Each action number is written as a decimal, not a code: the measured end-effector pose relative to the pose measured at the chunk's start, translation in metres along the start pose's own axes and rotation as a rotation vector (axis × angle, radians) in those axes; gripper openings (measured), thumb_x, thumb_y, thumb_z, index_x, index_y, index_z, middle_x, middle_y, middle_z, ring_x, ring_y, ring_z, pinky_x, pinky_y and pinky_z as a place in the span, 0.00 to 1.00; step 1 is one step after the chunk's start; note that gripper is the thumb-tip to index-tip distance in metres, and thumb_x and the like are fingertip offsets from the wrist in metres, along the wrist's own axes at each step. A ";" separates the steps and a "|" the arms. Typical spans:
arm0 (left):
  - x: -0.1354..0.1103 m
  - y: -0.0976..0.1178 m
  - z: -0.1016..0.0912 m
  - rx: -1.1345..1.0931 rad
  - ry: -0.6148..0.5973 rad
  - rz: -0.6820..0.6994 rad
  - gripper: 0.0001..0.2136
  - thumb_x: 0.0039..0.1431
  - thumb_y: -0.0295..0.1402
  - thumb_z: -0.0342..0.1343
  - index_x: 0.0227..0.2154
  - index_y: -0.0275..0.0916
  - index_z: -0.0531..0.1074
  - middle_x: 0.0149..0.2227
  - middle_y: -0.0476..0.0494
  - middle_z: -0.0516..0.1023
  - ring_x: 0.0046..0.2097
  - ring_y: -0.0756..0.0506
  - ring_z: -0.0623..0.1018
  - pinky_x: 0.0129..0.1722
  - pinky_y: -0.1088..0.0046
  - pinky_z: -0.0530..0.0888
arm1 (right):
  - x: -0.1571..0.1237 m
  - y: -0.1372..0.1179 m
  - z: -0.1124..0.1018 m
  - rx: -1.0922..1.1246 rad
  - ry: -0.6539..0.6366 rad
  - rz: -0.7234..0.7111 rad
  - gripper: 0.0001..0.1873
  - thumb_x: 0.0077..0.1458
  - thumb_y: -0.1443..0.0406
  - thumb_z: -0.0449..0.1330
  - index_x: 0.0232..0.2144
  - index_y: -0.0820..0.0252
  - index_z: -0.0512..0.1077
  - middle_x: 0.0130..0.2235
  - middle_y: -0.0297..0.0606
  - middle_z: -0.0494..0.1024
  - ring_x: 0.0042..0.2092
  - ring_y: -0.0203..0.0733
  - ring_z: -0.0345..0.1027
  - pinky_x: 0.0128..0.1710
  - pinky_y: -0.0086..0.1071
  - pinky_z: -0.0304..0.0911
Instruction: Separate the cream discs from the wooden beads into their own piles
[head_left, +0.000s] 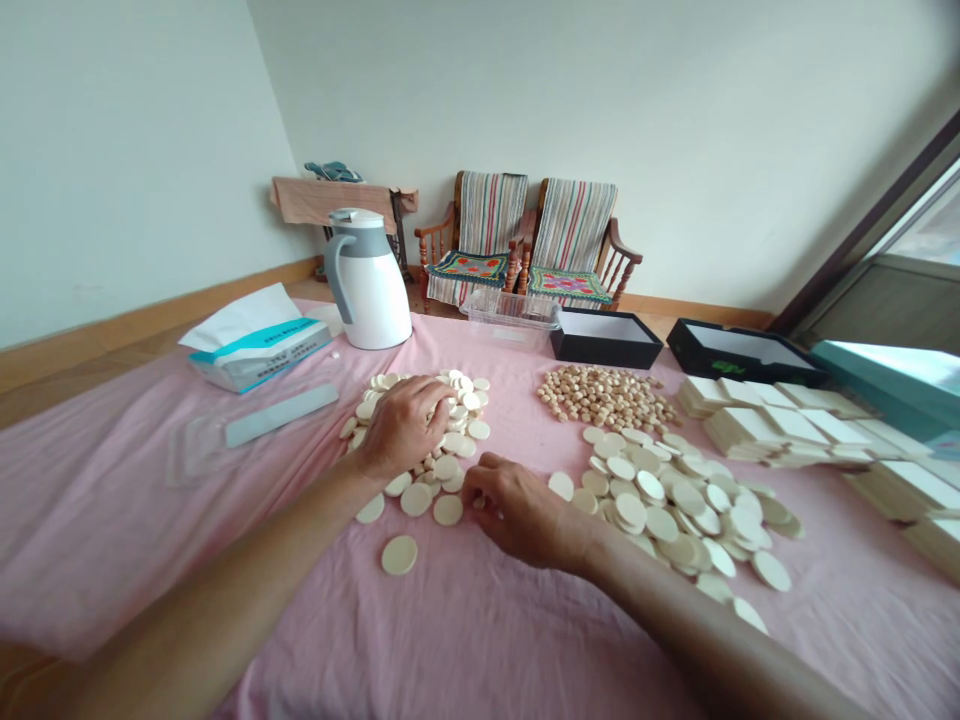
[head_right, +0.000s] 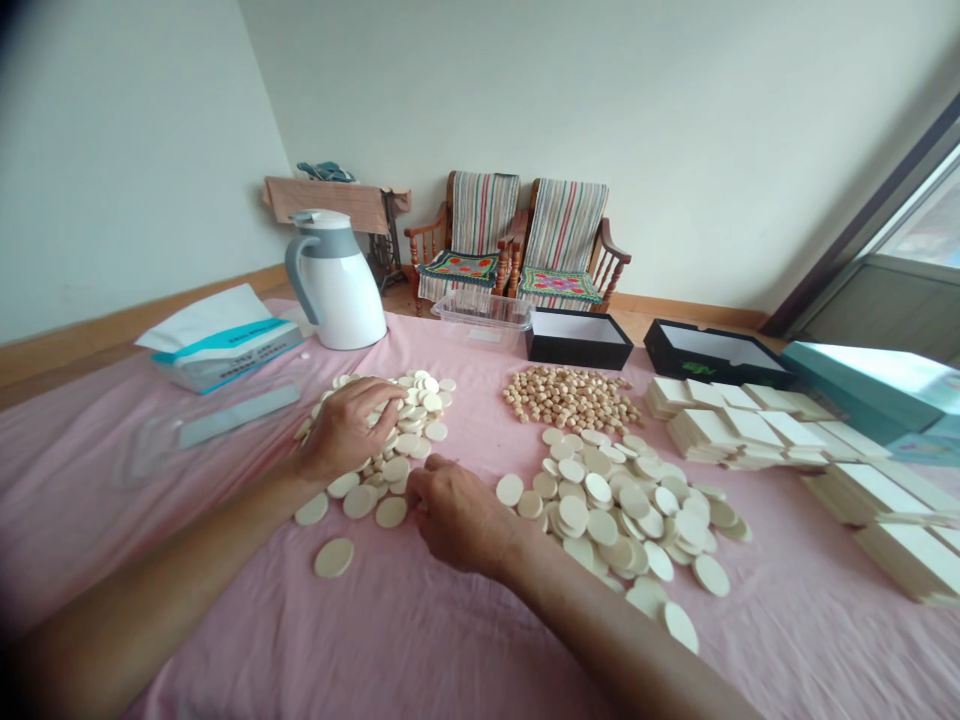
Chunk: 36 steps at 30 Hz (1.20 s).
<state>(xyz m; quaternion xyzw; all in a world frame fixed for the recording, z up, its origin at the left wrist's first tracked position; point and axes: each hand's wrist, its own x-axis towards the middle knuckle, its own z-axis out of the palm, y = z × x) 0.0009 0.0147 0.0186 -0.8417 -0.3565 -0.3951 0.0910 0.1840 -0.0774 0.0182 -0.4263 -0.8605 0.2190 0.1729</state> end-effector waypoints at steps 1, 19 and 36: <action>0.000 -0.001 0.000 0.000 -0.008 -0.005 0.08 0.57 0.24 0.48 0.34 0.38 0.72 0.35 0.43 0.77 0.40 0.45 0.76 0.43 0.67 0.72 | 0.001 0.003 -0.001 -0.020 0.002 0.013 0.09 0.49 0.76 0.53 0.30 0.62 0.69 0.34 0.36 0.70 0.31 0.32 0.63 0.31 0.24 0.55; -0.005 -0.005 0.008 0.028 -0.284 0.048 0.05 0.56 0.31 0.55 0.34 0.39 0.75 0.35 0.42 0.77 0.42 0.43 0.74 0.47 0.62 0.69 | 0.009 0.061 -0.040 -0.452 0.319 0.242 0.16 0.54 0.76 0.50 0.41 0.65 0.73 0.41 0.47 0.74 0.43 0.43 0.67 0.41 0.33 0.61; -0.002 -0.001 0.006 0.056 -0.297 0.075 0.07 0.60 0.29 0.51 0.33 0.37 0.75 0.34 0.42 0.78 0.41 0.43 0.74 0.47 0.63 0.68 | 0.021 0.045 -0.006 -0.324 0.076 -0.012 0.21 0.55 0.74 0.51 0.51 0.63 0.66 0.52 0.48 0.70 0.52 0.44 0.64 0.52 0.38 0.59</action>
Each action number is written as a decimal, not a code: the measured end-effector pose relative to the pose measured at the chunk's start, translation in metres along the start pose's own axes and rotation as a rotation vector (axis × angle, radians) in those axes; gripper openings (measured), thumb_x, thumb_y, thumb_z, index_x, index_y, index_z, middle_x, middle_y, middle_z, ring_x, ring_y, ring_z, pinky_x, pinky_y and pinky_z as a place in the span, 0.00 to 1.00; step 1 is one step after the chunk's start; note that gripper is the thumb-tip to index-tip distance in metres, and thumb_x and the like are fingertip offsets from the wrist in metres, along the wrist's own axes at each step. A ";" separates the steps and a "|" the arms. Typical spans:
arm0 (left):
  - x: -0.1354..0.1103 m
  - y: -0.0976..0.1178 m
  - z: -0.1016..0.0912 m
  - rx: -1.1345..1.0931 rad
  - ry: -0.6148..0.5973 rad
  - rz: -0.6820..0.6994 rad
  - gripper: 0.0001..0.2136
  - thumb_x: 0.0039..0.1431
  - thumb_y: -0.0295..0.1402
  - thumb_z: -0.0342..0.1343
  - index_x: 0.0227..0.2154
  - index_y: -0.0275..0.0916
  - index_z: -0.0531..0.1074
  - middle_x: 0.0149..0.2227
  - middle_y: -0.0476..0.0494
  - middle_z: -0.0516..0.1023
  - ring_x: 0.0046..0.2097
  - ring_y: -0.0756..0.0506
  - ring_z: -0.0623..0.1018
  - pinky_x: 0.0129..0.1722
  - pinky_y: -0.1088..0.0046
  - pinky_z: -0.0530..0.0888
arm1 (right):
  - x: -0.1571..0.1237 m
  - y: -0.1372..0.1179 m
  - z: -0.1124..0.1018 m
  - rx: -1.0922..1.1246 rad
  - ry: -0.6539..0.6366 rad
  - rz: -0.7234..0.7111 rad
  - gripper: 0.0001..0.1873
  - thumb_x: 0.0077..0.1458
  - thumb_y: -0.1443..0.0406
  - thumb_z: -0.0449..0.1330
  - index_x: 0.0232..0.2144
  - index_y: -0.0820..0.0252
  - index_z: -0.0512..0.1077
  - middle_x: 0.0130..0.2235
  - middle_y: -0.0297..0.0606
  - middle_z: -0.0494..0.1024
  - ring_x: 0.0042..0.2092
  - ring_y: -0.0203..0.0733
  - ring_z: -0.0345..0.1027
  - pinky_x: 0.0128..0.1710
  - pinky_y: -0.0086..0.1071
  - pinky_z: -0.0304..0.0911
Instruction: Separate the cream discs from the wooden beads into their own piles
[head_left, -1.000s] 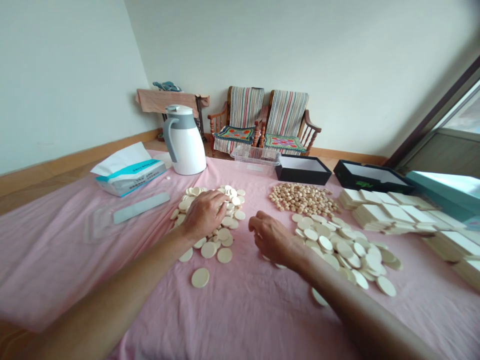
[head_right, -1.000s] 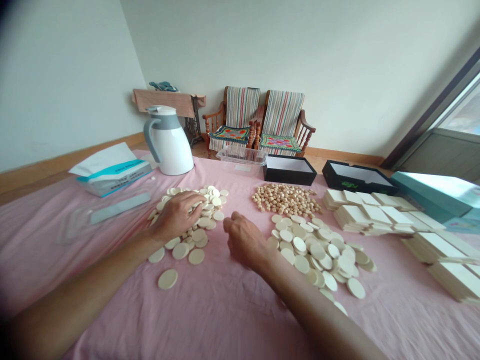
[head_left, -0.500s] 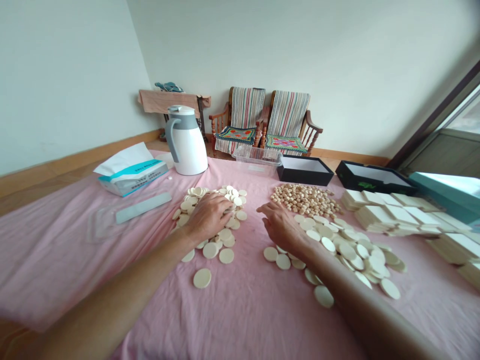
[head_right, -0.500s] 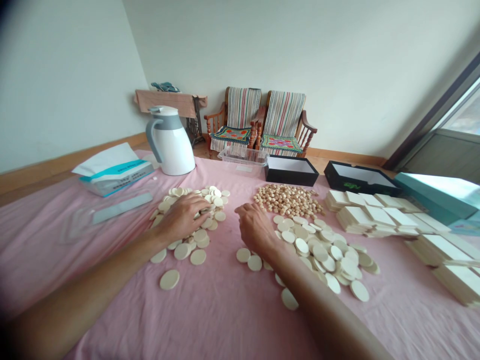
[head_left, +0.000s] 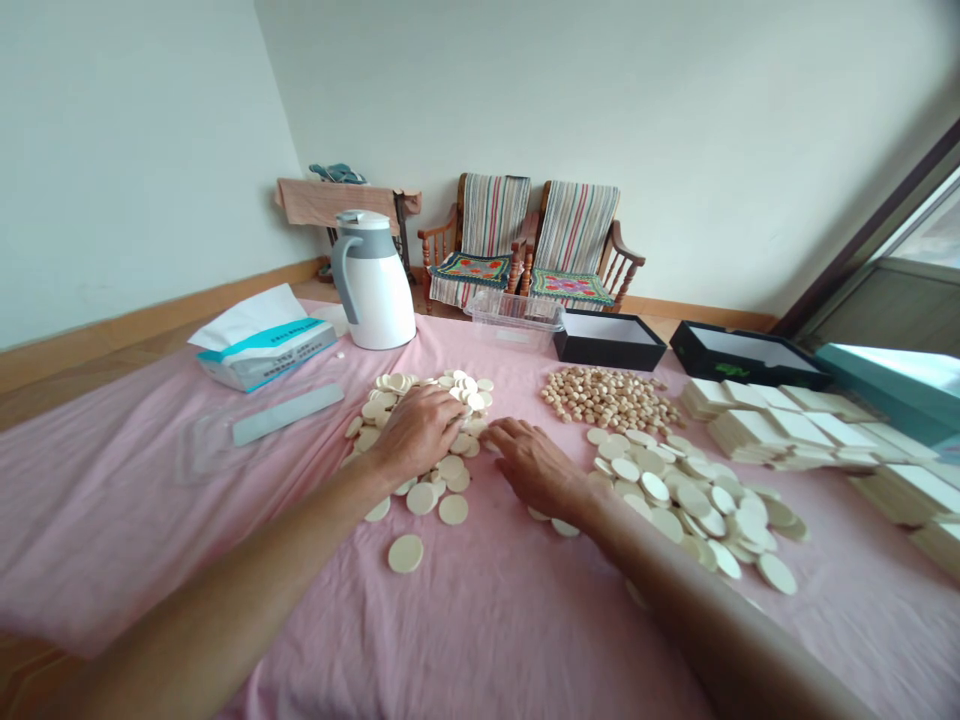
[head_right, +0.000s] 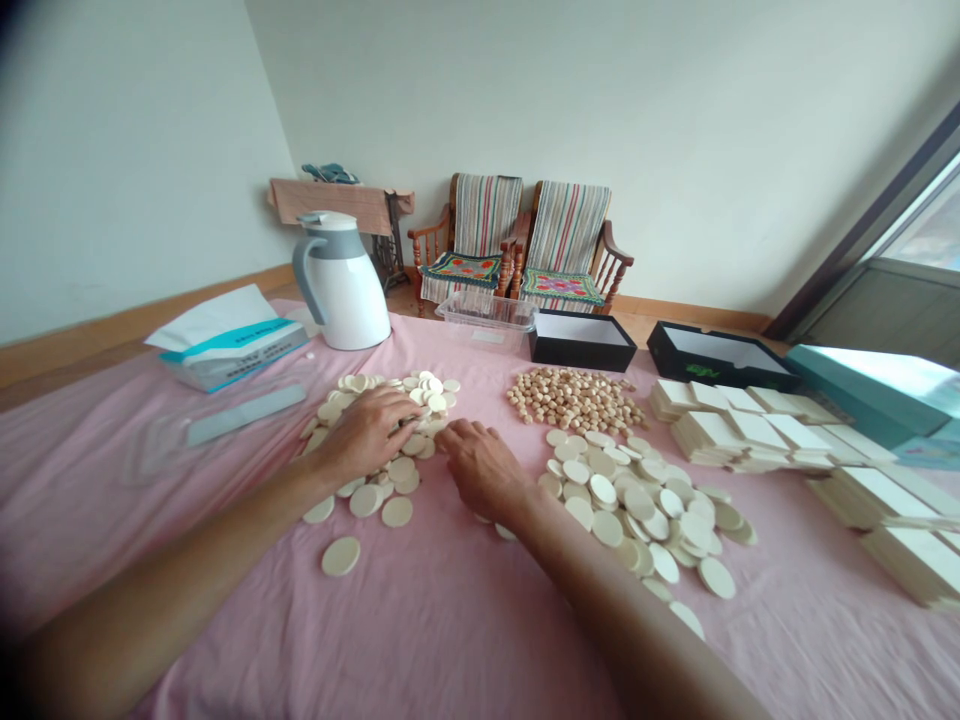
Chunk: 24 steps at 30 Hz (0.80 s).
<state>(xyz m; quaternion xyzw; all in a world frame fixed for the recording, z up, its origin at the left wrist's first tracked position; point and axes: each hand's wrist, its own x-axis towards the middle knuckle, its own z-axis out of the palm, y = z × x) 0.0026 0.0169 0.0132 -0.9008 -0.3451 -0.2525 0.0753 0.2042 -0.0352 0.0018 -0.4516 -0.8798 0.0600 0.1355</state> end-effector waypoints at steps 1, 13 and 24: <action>0.000 0.000 0.000 -0.002 -0.001 -0.002 0.08 0.60 0.29 0.51 0.33 0.38 0.75 0.33 0.42 0.78 0.41 0.43 0.74 0.47 0.63 0.68 | -0.001 -0.001 -0.001 -0.001 0.013 0.021 0.16 0.55 0.73 0.52 0.46 0.62 0.69 0.47 0.46 0.73 0.48 0.43 0.66 0.48 0.36 0.60; -0.002 -0.003 0.002 -0.028 -0.017 -0.043 0.07 0.59 0.28 0.53 0.34 0.38 0.76 0.35 0.43 0.78 0.42 0.44 0.74 0.47 0.63 0.68 | -0.020 0.006 -0.051 0.151 -0.091 0.070 0.10 0.47 0.71 0.57 0.35 0.62 0.73 0.36 0.39 0.74 0.35 0.38 0.66 0.37 0.30 0.61; -0.001 -0.002 0.004 -0.024 -0.011 -0.026 0.08 0.60 0.30 0.53 0.39 0.40 0.76 0.40 0.43 0.79 0.47 0.42 0.73 0.50 0.62 0.67 | -0.020 0.024 -0.041 0.131 -0.047 0.064 0.11 0.52 0.70 0.55 0.37 0.63 0.75 0.39 0.42 0.77 0.40 0.41 0.70 0.43 0.35 0.63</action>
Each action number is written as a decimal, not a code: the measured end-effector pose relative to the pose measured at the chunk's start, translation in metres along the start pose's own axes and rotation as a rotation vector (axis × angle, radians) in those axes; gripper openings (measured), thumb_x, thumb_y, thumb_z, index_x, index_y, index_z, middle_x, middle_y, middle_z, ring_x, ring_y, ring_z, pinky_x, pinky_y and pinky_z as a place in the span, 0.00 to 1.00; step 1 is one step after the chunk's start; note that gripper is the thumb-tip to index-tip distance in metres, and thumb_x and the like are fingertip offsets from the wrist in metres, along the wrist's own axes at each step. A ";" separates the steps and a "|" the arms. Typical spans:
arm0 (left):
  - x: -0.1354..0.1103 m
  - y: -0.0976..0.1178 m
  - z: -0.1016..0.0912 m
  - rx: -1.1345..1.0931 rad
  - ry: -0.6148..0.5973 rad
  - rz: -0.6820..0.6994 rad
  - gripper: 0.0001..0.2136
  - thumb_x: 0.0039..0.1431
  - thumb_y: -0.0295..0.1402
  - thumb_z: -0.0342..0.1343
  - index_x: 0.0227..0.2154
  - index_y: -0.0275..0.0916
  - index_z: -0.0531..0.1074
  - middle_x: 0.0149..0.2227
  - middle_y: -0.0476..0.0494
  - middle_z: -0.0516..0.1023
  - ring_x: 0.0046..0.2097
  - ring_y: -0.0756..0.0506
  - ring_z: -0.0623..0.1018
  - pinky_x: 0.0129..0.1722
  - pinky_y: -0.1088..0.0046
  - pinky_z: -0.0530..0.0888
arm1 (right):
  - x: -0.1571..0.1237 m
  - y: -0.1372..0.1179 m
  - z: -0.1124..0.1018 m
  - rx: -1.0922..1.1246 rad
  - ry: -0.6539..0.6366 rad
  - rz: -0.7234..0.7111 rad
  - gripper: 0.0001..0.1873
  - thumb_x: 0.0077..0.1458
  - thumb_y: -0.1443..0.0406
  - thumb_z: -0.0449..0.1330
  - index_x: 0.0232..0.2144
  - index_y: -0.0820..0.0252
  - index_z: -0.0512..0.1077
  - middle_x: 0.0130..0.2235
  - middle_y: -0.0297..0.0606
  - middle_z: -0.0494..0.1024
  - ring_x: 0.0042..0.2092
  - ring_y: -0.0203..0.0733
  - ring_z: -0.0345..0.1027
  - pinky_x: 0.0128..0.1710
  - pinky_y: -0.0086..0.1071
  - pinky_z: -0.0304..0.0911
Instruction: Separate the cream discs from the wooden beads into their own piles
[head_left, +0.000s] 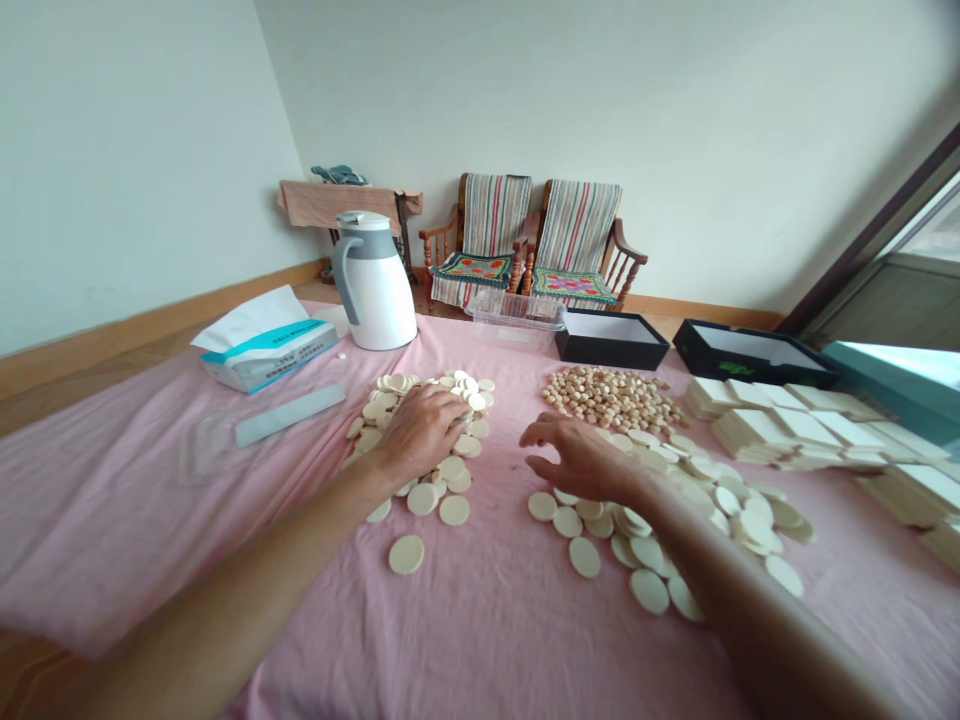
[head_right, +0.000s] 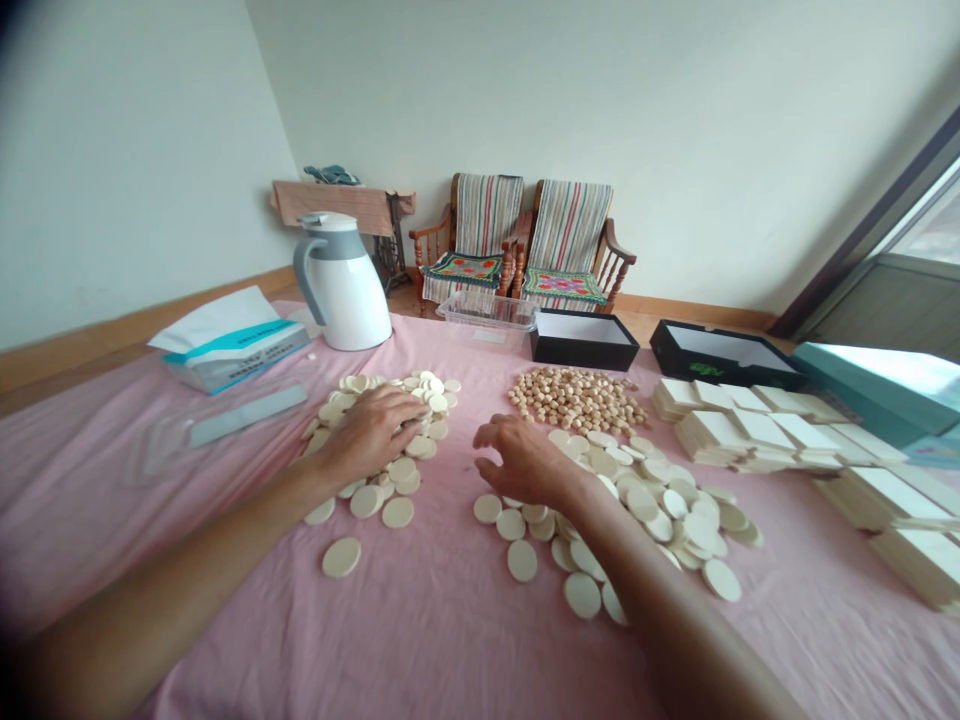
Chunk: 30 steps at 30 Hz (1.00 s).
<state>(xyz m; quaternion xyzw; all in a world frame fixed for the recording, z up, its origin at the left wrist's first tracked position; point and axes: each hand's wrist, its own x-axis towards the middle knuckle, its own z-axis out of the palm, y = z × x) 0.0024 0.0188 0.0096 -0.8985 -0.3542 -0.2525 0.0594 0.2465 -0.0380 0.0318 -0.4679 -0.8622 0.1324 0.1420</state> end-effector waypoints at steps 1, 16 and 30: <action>0.000 0.000 0.000 0.003 0.000 0.000 0.08 0.60 0.31 0.53 0.40 0.40 0.76 0.40 0.43 0.79 0.47 0.42 0.73 0.50 0.61 0.67 | 0.002 -0.001 0.008 -0.013 0.023 -0.038 0.14 0.52 0.71 0.55 0.41 0.64 0.74 0.42 0.45 0.76 0.44 0.43 0.69 0.46 0.36 0.63; 0.003 0.007 -0.009 0.046 -0.064 -0.049 0.07 0.59 0.29 0.51 0.30 0.37 0.74 0.32 0.42 0.76 0.41 0.43 0.72 0.45 0.64 0.67 | 0.080 -0.015 0.041 -0.157 0.127 0.023 0.12 0.54 0.77 0.49 0.38 0.64 0.68 0.40 0.45 0.71 0.37 0.39 0.67 0.35 0.29 0.58; 0.001 -0.002 -0.008 -0.029 0.183 -0.089 0.09 0.59 0.27 0.50 0.39 0.38 0.74 0.40 0.42 0.79 0.45 0.43 0.75 0.47 0.62 0.70 | 0.052 0.018 -0.003 -0.394 0.265 0.350 0.12 0.54 0.73 0.52 0.39 0.64 0.71 0.42 0.53 0.70 0.44 0.52 0.64 0.40 0.39 0.59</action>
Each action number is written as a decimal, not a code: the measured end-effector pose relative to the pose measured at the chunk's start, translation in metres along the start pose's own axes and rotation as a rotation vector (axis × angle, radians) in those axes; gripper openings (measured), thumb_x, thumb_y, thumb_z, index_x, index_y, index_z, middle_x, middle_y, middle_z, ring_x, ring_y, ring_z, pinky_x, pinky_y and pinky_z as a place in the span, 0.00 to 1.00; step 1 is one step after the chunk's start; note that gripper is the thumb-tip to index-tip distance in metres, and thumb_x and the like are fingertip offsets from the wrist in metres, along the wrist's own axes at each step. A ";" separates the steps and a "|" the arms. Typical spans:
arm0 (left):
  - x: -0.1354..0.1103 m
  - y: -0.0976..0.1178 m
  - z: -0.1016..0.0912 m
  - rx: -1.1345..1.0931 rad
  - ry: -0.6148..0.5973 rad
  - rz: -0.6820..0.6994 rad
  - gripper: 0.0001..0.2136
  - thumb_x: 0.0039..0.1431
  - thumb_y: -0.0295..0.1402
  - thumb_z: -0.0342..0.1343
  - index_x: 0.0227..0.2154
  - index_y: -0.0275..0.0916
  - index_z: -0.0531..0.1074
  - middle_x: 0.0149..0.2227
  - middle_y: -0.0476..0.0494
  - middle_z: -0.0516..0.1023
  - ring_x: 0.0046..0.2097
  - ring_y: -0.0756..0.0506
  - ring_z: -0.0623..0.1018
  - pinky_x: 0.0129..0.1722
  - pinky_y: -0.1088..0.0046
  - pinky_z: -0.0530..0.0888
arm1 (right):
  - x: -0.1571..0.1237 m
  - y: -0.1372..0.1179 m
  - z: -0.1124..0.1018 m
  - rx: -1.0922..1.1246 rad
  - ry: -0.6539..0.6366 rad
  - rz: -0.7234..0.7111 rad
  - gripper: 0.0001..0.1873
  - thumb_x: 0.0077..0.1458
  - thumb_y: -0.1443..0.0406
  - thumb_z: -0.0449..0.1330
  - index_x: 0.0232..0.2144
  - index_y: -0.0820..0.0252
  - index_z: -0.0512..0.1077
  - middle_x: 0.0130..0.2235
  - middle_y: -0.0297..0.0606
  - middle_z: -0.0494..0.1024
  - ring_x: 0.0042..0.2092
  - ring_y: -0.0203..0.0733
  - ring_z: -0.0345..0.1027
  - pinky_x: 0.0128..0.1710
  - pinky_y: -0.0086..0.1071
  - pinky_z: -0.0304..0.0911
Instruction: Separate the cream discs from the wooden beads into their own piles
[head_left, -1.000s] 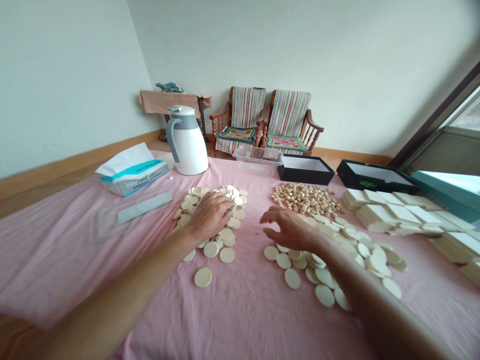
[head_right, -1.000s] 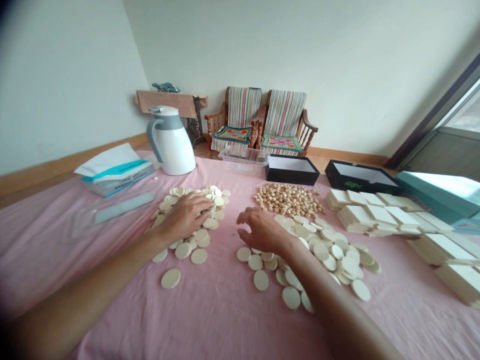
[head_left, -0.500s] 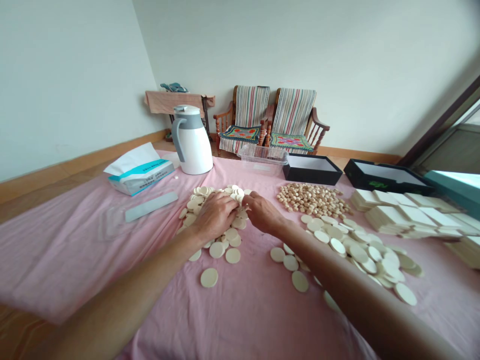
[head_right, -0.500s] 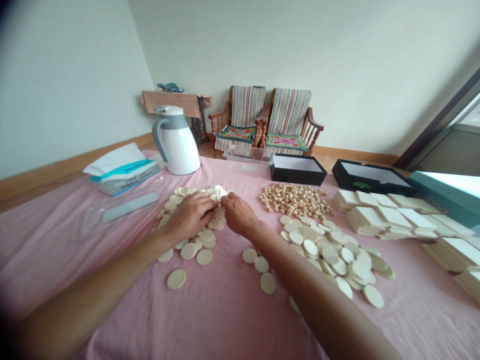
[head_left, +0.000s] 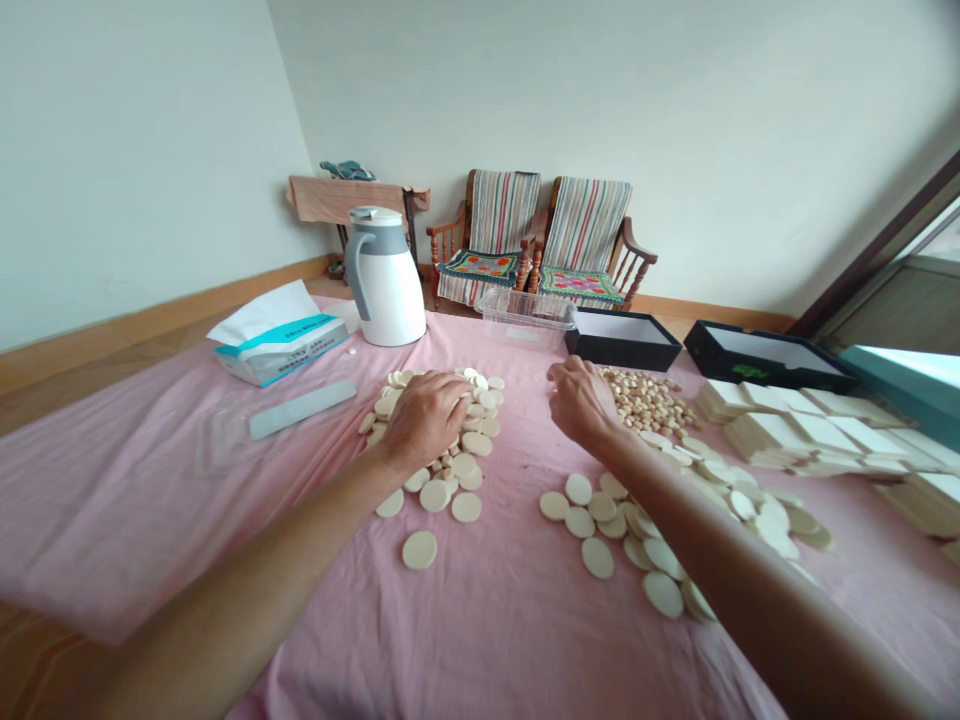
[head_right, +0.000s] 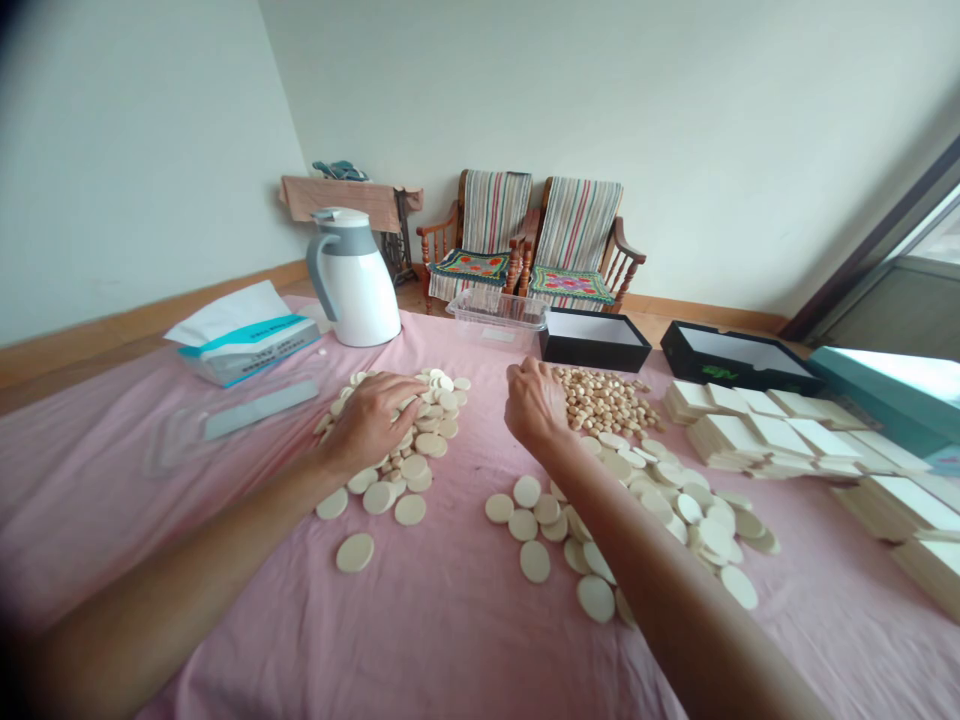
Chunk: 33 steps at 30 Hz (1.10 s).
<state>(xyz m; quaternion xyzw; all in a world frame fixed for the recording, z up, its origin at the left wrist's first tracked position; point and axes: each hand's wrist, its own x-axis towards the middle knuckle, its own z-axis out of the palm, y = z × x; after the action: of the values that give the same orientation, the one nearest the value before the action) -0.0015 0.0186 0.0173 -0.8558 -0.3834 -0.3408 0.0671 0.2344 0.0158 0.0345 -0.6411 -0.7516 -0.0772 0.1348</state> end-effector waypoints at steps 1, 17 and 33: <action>0.000 0.000 -0.001 0.007 0.015 -0.007 0.09 0.59 0.26 0.50 0.39 0.37 0.74 0.40 0.42 0.79 0.44 0.43 0.75 0.47 0.63 0.70 | -0.002 -0.005 0.001 0.053 -0.033 -0.046 0.12 0.54 0.73 0.52 0.40 0.64 0.71 0.41 0.51 0.71 0.43 0.49 0.65 0.40 0.38 0.59; -0.001 -0.010 0.001 0.056 0.095 -0.062 0.08 0.57 0.26 0.51 0.35 0.38 0.75 0.36 0.44 0.80 0.41 0.43 0.77 0.43 0.65 0.71 | -0.018 -0.057 0.024 0.208 -0.156 -0.262 0.16 0.47 0.71 0.55 0.41 0.66 0.68 0.40 0.48 0.71 0.42 0.45 0.65 0.41 0.34 0.60; -0.002 -0.014 0.006 0.060 0.076 -0.089 0.09 0.56 0.27 0.50 0.34 0.39 0.76 0.34 0.44 0.80 0.39 0.44 0.77 0.41 0.67 0.72 | -0.076 0.022 -0.073 0.270 -0.502 -0.302 0.14 0.46 0.68 0.59 0.39 0.59 0.71 0.40 0.41 0.74 0.41 0.43 0.67 0.42 0.36 0.61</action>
<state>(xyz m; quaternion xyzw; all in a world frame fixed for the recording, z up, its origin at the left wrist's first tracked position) -0.0094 0.0297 0.0091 -0.8219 -0.4284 -0.3641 0.0922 0.2741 -0.0729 0.0798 -0.4977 -0.8514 0.1648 0.0160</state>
